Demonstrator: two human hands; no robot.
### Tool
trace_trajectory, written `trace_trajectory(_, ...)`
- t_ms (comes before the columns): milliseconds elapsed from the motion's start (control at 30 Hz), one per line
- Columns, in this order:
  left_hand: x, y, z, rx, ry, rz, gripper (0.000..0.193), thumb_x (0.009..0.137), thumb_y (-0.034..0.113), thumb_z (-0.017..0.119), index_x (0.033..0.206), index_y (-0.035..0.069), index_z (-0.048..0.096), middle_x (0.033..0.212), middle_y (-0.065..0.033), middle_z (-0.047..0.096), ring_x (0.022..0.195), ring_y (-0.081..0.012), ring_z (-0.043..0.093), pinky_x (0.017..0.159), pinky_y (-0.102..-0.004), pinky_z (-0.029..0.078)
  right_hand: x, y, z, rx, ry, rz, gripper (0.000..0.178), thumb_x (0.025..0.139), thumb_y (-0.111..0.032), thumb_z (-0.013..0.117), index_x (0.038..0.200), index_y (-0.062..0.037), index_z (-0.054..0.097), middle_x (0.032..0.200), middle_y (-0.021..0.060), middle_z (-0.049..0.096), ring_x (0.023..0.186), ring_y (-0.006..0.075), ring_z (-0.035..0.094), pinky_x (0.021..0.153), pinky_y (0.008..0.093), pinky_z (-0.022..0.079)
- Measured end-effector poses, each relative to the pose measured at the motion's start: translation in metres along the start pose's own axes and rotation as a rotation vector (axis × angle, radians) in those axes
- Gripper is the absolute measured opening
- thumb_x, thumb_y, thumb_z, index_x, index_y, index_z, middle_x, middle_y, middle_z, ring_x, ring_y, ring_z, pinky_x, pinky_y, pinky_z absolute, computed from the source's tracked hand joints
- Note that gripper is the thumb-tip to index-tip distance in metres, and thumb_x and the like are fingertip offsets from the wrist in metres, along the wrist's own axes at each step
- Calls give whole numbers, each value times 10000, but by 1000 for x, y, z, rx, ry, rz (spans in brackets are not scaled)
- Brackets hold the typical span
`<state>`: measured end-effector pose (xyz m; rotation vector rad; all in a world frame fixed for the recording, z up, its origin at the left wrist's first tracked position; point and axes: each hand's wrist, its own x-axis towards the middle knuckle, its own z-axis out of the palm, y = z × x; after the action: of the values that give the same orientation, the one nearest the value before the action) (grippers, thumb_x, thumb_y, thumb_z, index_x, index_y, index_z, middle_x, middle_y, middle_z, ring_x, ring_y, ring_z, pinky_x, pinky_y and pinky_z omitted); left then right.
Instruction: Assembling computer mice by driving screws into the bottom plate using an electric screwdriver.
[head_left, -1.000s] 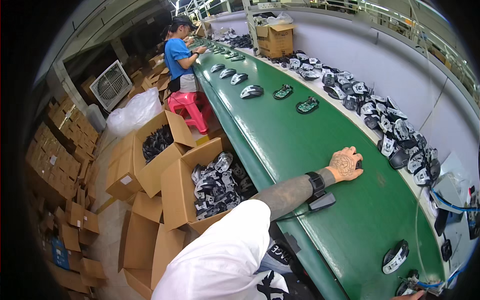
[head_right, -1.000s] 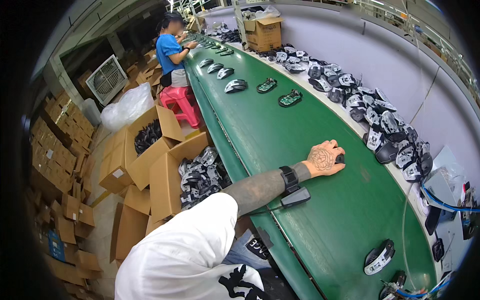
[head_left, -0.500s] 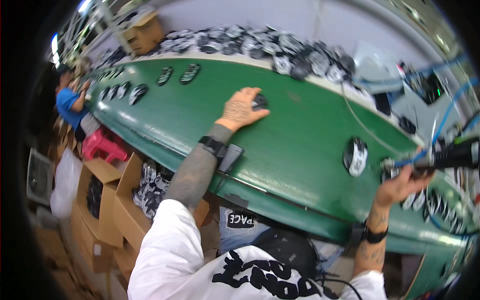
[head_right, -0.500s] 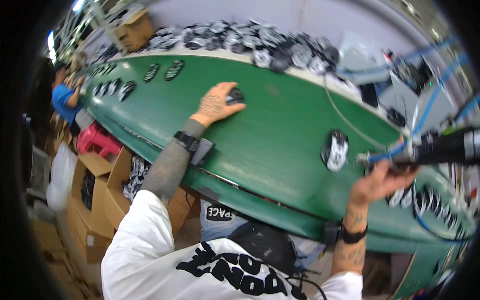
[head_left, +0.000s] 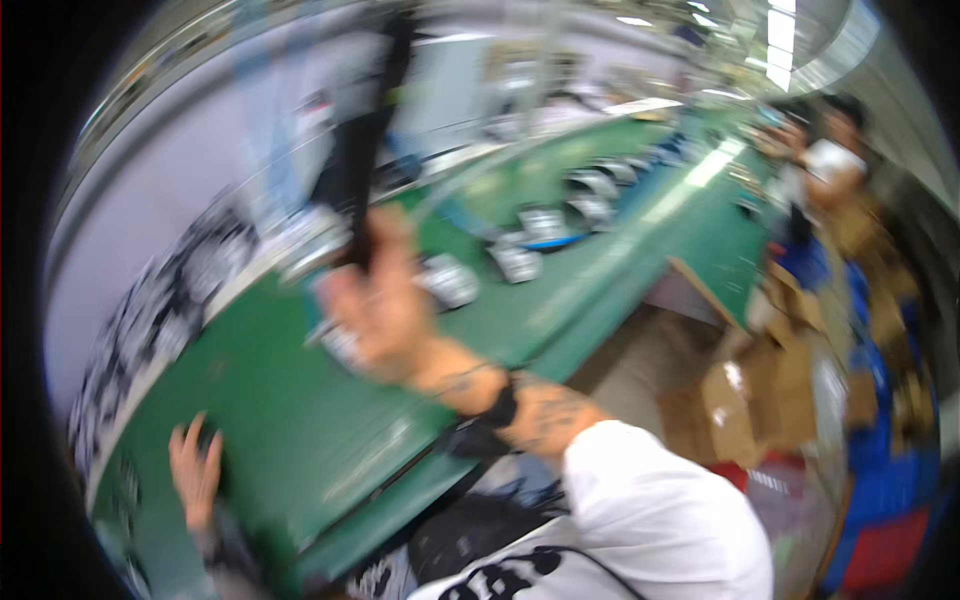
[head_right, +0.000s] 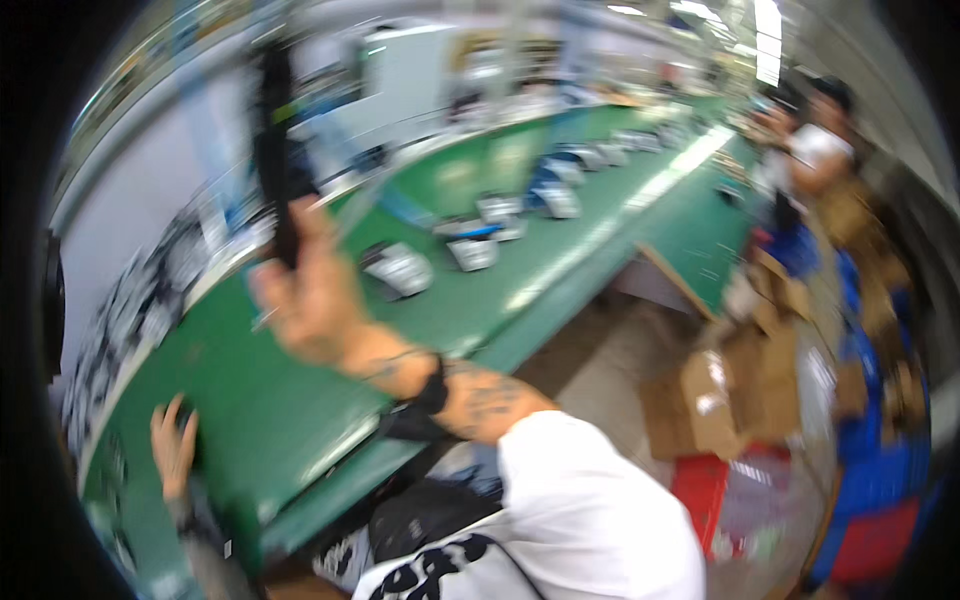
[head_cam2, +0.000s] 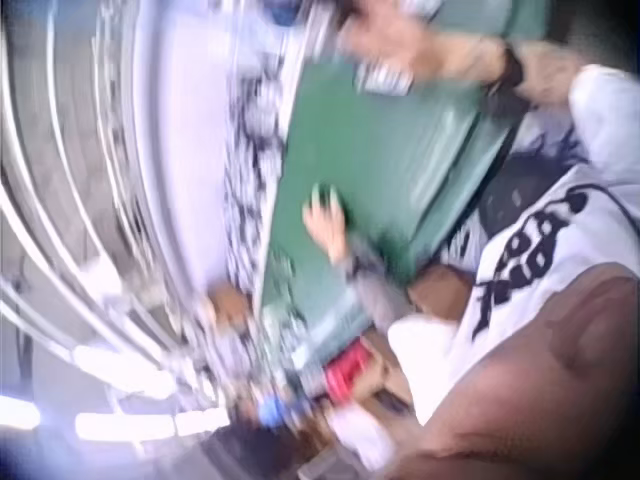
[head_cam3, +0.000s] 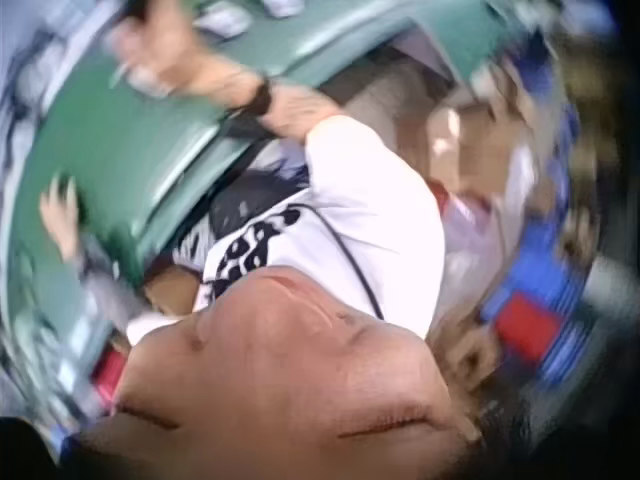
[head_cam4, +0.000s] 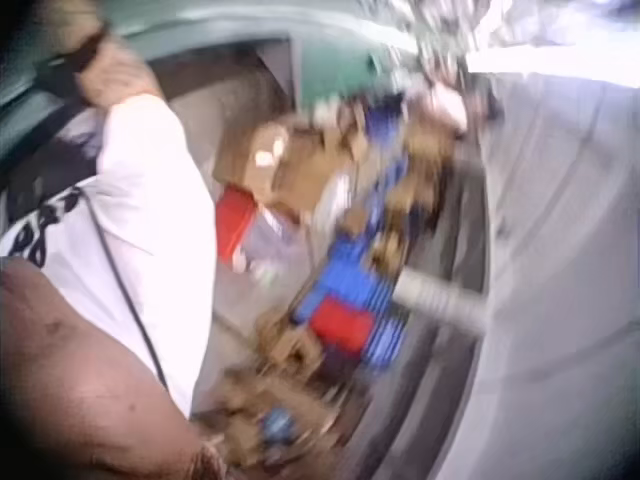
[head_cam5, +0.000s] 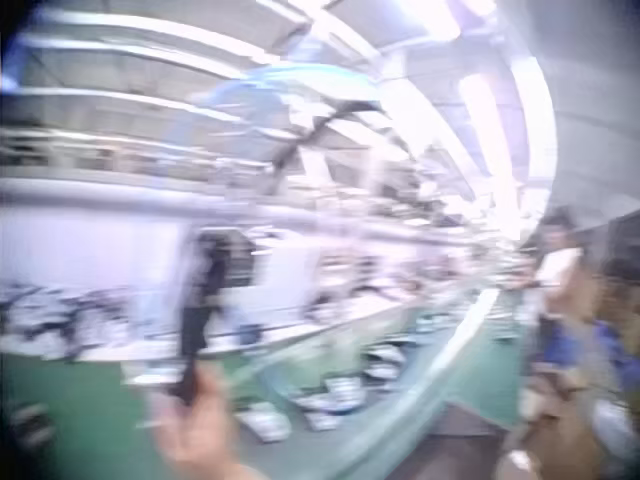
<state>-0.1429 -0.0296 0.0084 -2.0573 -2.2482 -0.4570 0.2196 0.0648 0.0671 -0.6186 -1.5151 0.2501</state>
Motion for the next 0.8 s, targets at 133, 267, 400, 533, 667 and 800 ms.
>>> trace_trajectory(133, 12, 15, 20, -389, -65, -15, 396, 840, 262, 572, 1189, 77, 528, 1135, -167, 512, 989, -301, 520, 860, -381, 440, 60, -59, -12, 383, 0, 165, 424, 800, -160, 597, 1123, 7, 379, 795, 100, 537, 665, 187, 514, 611, 321, 421)
trace_trajectory(267, 28, 117, -3, -1985, -241, -349, 395, 922, 320, 443, 1235, 83, 481, 1094, -132, 548, 919, -218, 548, 826, -338, 469, 90, -66, -24, 528, 24, 227, 297, 759, -103, 634, 970, -26, 439, 691, 11, 500, 607, 86, 459, 546, 245, 383)
trace_trajectory(400, 32, 161, 6, -2221, -107, -440, 460, 927, 384, 427, 1310, 130, 409, 1114, -109, 550, 877, -182, 569, 778, -296, 494, 88, -62, 2, 739, 73, 266, 306, 738, -66, 647, 968, -54, 446, 681, -37, 475, 620, 39, 433, 547, 212, 372)
trace_trajectory(533, 21, 158, 39, -2220, -88, -406, 429, 913, 323, 435, 1286, 112, 409, 1183, -131, 513, 973, -215, 547, 836, -399, 471, 71, -50, 17, 930, -128, 368, 414, 756, -50, 648, 1091, -60, 406, 748, -38, 466, 638, 23, 442, 573, 203, 388)
trace_trajectory(667, 14, 152, 19, -2203, -96, -596, 428, 852, 249, 500, 1245, 85, 452, 1104, -99, 561, 911, -244, 583, 826, -424, 480, 54, -60, 44, 880, -155, 554, 357, 775, -52, 634, 1072, -51, 436, 739, -31, 490, 610, 33, 450, 528, 212, 389)
trace_trajectory(800, 20, 162, 31, -2231, -174, -488, 445, 823, 222, 475, 1252, 116, 422, 1097, -110, 495, 927, -256, 547, 761, -431, 503, 55, -58, 25, 228, -154, 162, 187, 869, -143, 504, 735, -45, 589, 733, 47, 587, 607, 122, 551, 621, 250, 461)
